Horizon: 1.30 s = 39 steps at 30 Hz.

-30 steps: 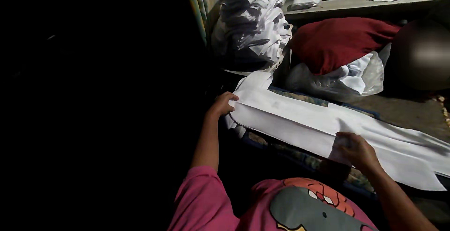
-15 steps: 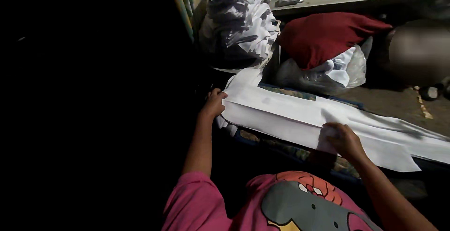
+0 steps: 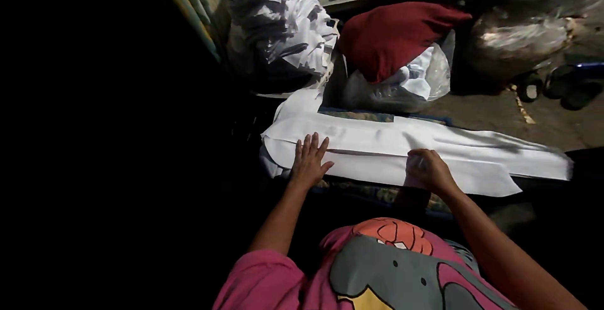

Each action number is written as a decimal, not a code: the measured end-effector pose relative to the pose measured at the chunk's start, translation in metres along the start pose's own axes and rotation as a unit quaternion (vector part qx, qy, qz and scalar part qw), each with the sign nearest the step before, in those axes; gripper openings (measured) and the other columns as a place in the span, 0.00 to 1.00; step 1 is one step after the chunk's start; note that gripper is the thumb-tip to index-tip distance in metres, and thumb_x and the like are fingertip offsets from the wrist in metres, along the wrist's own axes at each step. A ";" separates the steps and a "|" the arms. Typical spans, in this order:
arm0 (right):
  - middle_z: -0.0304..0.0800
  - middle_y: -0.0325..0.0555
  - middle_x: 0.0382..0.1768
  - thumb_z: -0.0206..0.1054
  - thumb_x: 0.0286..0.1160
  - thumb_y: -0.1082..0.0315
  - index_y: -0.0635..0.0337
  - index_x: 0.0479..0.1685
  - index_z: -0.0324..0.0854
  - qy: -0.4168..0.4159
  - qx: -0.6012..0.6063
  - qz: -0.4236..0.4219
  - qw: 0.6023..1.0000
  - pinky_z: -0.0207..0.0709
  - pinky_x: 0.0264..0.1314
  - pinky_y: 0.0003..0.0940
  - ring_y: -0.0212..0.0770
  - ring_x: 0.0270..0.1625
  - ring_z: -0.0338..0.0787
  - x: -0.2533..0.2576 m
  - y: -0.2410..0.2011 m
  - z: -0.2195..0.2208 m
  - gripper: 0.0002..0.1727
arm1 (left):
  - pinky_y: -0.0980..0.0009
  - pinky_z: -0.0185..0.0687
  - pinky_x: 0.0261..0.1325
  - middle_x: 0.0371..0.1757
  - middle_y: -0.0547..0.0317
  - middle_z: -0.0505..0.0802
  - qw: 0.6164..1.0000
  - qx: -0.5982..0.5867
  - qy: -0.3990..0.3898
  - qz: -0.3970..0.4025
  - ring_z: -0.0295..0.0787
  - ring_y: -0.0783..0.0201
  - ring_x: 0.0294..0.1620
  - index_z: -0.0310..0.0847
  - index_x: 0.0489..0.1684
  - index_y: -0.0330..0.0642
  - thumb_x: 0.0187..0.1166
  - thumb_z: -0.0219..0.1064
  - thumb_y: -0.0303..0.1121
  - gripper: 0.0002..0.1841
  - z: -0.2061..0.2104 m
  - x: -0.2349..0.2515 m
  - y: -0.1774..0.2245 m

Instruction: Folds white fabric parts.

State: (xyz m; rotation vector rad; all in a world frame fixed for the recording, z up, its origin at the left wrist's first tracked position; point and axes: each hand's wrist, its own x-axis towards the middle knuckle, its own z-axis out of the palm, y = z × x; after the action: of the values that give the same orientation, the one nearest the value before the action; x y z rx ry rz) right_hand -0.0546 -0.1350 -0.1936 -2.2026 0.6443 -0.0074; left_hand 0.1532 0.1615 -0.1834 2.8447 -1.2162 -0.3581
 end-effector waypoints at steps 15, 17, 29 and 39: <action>0.70 0.75 0.81 0.63 0.84 0.62 0.65 0.78 0.76 0.086 -0.128 -0.147 0.977 0.59 0.84 0.71 0.76 0.84 0.68 -0.004 -0.038 0.033 0.26 | 0.46 0.70 0.82 0.74 0.42 0.86 0.963 -0.086 0.202 0.159 0.80 0.39 0.78 0.81 0.74 0.37 0.85 0.62 0.39 0.23 0.025 -0.011 0.047; 0.65 0.68 0.86 0.57 0.87 0.58 0.59 0.85 0.71 0.032 -0.174 -0.245 0.953 0.54 0.87 0.71 0.71 0.88 0.64 0.007 -0.045 0.059 0.29 | 0.45 0.66 0.85 0.76 0.43 0.85 0.961 -0.086 0.200 0.171 0.78 0.41 0.80 0.80 0.75 0.37 0.86 0.61 0.40 0.24 0.034 -0.007 0.051; 0.64 0.61 0.88 0.39 0.89 0.37 0.57 0.88 0.67 0.010 -0.190 -0.274 0.943 0.47 0.87 0.74 0.67 0.90 0.62 0.018 -0.046 0.087 0.40 | 0.22 0.40 0.83 0.85 0.44 0.75 0.982 -0.082 0.156 0.070 0.64 0.35 0.88 0.69 0.86 0.40 0.83 0.63 0.51 0.35 0.035 -0.015 0.055; 0.81 0.68 0.70 0.61 0.83 0.70 0.65 0.72 0.80 -0.088 -0.103 -0.167 0.977 0.65 0.79 0.67 0.72 0.78 0.73 0.113 -0.133 0.076 0.20 | 0.37 0.38 0.92 0.86 0.35 0.72 0.982 -0.119 0.137 0.059 0.54 0.35 0.92 0.84 0.64 0.24 0.78 0.61 0.24 0.19 0.027 0.000 0.072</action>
State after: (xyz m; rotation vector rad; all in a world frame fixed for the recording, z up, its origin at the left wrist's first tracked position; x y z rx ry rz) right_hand 0.1197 -0.0607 -0.1712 -2.4546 0.1787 0.0836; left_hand 0.0962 0.1131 -0.2019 2.5061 -1.1891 -0.0937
